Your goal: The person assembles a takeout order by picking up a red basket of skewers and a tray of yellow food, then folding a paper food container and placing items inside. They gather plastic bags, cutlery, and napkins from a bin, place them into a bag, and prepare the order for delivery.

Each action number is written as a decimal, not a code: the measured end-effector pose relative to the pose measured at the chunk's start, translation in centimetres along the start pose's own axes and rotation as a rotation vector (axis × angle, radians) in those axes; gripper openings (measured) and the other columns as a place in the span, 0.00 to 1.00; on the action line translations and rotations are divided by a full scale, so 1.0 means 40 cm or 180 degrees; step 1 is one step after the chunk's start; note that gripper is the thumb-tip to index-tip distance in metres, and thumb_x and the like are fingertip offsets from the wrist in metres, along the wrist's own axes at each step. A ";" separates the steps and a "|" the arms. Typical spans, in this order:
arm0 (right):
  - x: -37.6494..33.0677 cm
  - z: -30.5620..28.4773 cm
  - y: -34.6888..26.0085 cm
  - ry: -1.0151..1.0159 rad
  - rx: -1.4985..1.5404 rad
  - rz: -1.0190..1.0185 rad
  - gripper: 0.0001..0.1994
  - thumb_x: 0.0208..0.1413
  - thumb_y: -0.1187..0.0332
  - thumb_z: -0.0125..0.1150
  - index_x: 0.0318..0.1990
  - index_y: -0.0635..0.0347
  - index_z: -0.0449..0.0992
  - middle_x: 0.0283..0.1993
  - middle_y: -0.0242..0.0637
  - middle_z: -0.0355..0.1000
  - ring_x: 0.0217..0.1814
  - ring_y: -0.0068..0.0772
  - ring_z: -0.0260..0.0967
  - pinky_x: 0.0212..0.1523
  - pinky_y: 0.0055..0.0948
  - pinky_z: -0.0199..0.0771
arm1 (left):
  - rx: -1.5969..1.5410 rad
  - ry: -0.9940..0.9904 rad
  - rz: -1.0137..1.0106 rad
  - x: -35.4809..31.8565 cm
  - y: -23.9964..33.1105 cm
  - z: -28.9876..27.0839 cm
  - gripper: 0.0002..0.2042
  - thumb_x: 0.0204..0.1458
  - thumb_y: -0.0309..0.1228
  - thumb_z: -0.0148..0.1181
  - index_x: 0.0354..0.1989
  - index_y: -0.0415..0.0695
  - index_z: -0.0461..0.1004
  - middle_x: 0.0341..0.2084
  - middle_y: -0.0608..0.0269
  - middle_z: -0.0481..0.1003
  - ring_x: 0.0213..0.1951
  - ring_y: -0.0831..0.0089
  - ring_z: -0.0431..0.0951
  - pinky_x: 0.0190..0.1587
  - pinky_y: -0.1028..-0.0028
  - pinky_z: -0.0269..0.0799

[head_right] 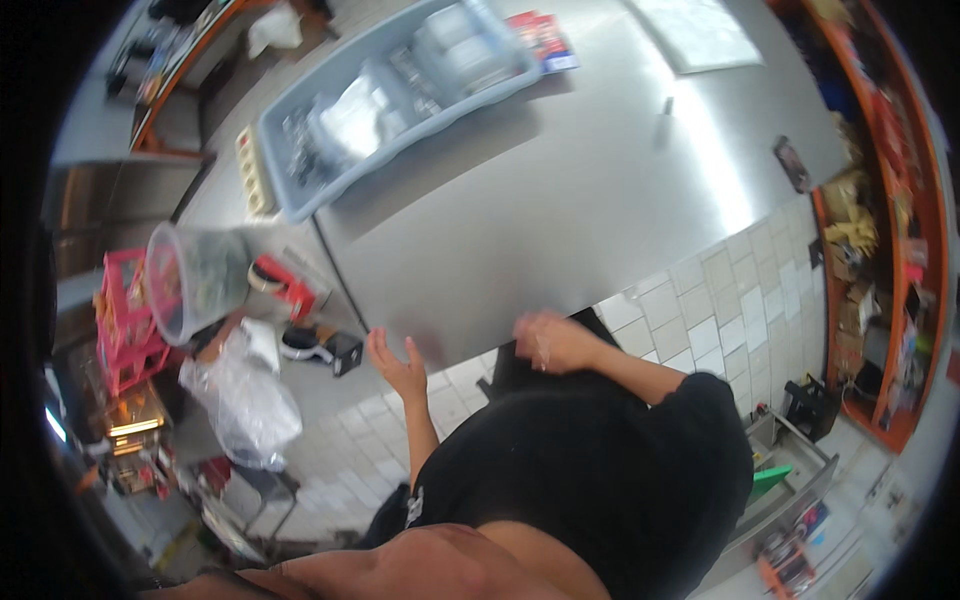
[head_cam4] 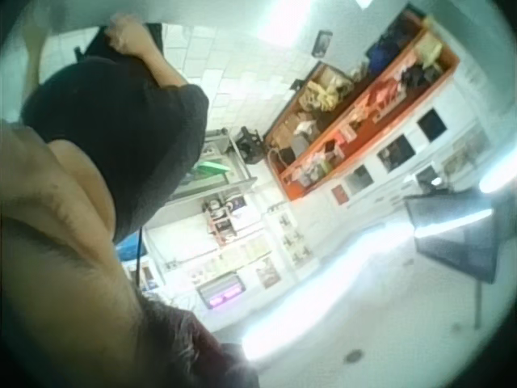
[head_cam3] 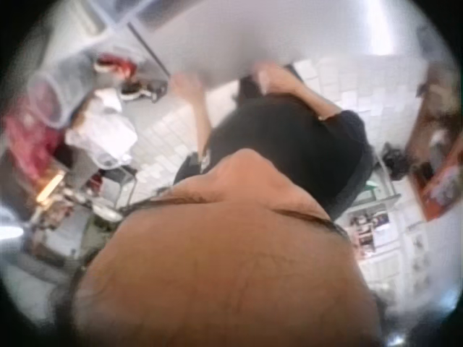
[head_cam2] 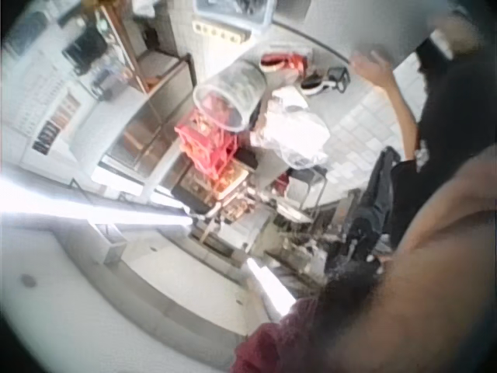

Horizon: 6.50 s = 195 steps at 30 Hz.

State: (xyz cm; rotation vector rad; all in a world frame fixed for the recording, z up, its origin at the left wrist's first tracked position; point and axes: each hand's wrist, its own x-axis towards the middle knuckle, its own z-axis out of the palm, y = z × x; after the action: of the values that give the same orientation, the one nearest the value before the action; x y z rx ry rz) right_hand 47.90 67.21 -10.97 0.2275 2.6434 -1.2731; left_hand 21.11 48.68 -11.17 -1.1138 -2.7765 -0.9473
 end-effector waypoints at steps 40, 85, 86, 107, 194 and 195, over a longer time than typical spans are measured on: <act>-0.787 0.761 0.227 0.3912 0.3585 0.5321 0.26 0.45 0.46 0.57 0.42 0.58 0.78 0.44 0.46 0.75 0.51 0.46 0.70 0.51 0.40 0.68 | 0.0443 -0.7651 0.2125 -0.110 0.980 0.725 0.23 0.55 0.38 0.56 0.55 0.38 0.65 0.44 0.56 0.75 0.48 0.69 0.74 0.52 0.70 0.66; -0.994 -0.408 0.576 0.4458 0.0558 0.2543 0.13 0.51 0.71 0.60 0.45 0.60 0.75 0.47 0.37 0.74 0.50 0.34 0.70 0.51 0.33 0.66 | 0.0500 -0.1508 0.1377 0.291 1.192 0.902 0.17 0.50 0.43 0.57 0.38 0.41 0.70 0.36 0.56 0.70 0.40 0.57 0.72 0.40 0.59 0.69; -1.018 -0.468 0.606 0.4273 -0.0264 0.2510 0.13 0.50 0.72 0.61 0.44 0.61 0.75 0.47 0.38 0.74 0.50 0.35 0.70 0.52 0.33 0.65 | 0.0666 -0.1541 0.1264 0.271 1.215 0.926 0.15 0.50 0.41 0.56 0.36 0.41 0.70 0.36 0.56 0.70 0.41 0.56 0.72 0.40 0.59 0.69; -0.319 -1.201 1.379 0.4085 0.4491 0.1814 0.33 0.39 0.59 0.71 0.52 0.69 0.66 0.53 0.47 0.68 0.50 0.46 0.67 0.47 0.40 0.72 | -0.1199 -0.0978 -0.1156 -0.289 1.025 0.672 0.12 0.50 0.31 0.50 0.42 0.45 0.63 0.23 0.55 0.73 0.27 0.61 0.74 0.30 0.63 0.68; -0.565 -0.557 0.762 0.3643 -0.1268 0.3610 0.39 0.53 0.48 0.53 0.65 0.67 0.51 0.70 0.53 0.42 0.72 0.54 0.36 0.67 0.53 0.37 | -0.5467 -0.3648 -0.2419 -0.027 0.671 0.482 0.14 0.60 0.43 0.43 0.35 0.47 0.71 0.48 0.55 0.72 0.52 0.59 0.71 0.54 0.55 0.66; -0.527 -0.624 0.816 0.3769 -0.1313 0.3892 0.40 0.54 0.46 0.51 0.65 0.67 0.50 0.70 0.53 0.41 0.72 0.55 0.35 0.67 0.54 0.36 | -0.5222 -0.3417 -0.2790 -0.031 0.706 0.524 0.14 0.60 0.44 0.43 0.34 0.48 0.69 0.49 0.55 0.71 0.53 0.58 0.70 0.55 0.55 0.65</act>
State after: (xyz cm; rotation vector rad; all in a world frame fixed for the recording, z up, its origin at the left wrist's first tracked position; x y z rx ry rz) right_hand 72.83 105.85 -15.24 2.5672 2.3104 -0.0729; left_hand 44.21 75.10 -13.54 0.1013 -2.4522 -4.1154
